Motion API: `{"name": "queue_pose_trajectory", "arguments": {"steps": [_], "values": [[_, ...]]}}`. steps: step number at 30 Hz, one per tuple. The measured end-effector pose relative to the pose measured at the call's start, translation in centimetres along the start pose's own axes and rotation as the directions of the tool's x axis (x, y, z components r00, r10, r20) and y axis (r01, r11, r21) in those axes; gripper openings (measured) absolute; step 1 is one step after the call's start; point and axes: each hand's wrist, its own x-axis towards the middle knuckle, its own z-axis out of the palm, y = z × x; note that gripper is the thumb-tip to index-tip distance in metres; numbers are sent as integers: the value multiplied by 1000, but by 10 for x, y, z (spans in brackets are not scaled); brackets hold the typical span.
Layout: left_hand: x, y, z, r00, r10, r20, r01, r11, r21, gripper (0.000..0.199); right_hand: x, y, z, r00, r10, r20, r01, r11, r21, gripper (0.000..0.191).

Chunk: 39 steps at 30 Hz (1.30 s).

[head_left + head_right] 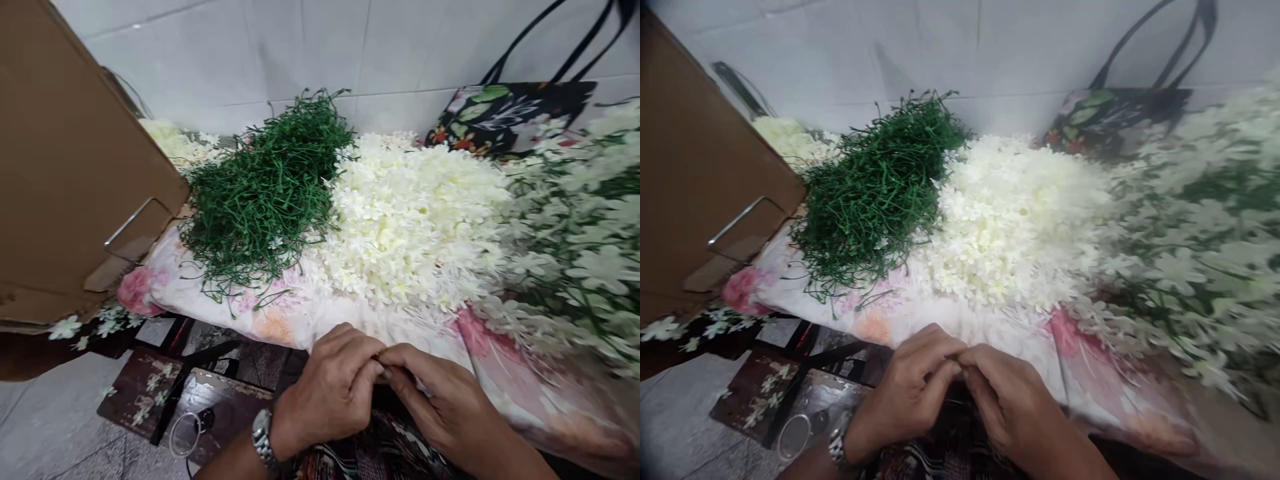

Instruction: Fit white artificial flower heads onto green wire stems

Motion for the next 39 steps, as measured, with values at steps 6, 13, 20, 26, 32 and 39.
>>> {"name": "queue_pose_trajectory", "arguments": {"steps": [6, 13, 20, 26, 32, 39], "values": [[-2, -1, 4, 994, -73, -77, 71, 997, -31, 20, 3, 5, -1, 996, -80, -42, 76, 994, -76, 11], [-3, -3, -8, 988, -152, 15, 152, 988, -18, 17, 3, 7, -13, 999, -1, 36, 6, 990, -141, 13], [-1, -1, -8, 968, -215, 130, 229, 968, -102, 12, 5, 2, -9, 1000, 4, 16, -2, 991, -135, 14], [-2, -1, 0, 950, -310, 29, 304, 904, -302, 16, 2, 0, -13, 995, 83, 53, -86, 995, 53, 10], [-8, -8, 11, 873, -485, -55, 318, 651, -689, 12, -1, 4, -14, 993, 113, 29, -117, 967, 228, 12], [-3, -3, 17, 764, -644, 34, 255, 253, -933, 11, -5, 10, -5, 994, 108, -31, -90, 930, 356, 18]]}}
